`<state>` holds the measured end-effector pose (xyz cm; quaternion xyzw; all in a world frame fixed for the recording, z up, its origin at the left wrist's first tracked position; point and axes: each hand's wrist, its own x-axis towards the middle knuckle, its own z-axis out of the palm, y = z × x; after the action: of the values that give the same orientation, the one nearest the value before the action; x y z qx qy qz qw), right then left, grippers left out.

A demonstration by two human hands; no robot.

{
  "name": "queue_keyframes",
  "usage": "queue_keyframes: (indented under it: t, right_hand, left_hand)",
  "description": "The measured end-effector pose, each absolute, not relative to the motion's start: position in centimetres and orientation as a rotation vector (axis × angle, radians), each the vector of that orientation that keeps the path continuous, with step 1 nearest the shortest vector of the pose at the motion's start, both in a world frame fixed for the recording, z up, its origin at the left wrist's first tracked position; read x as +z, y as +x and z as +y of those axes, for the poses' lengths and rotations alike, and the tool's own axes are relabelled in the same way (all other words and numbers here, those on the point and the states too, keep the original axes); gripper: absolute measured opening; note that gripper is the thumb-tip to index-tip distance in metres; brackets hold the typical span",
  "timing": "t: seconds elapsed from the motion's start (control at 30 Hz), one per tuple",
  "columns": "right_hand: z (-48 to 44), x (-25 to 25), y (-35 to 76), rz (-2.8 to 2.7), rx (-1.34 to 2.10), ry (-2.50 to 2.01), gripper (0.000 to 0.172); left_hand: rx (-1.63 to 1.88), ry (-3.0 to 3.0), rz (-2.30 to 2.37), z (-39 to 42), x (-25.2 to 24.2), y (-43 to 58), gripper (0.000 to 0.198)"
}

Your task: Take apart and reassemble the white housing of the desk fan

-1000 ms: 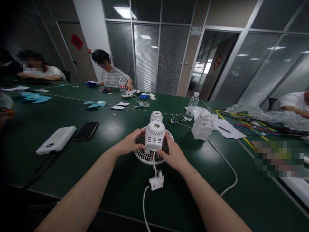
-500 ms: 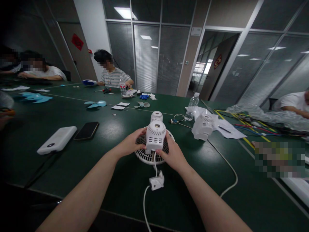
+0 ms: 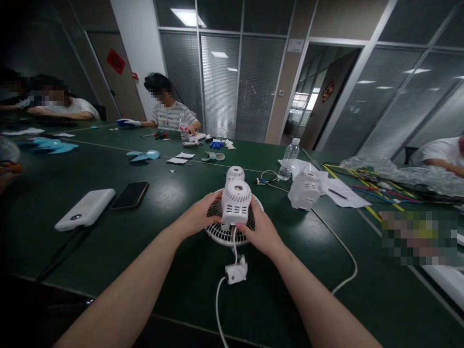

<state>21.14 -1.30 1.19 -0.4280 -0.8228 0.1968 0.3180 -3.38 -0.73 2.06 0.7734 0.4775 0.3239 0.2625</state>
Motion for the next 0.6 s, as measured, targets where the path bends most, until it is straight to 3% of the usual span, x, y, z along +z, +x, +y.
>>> queue_keyframes:
  t: [0.33,0.6]
  right_hand:
    - [-2.1,1.2,20.8,-2.091,0.619,-1.057,0.087]
    - [-2.5,1.3,20.8,-1.978,0.578,-1.025,0.078]
  left_hand:
    - [0.850,2.133,1.329,-0.9,2.7,-3.6,0.075]
    - [0.855,2.271,1.484,-1.5,3.2,-3.0,0.086]
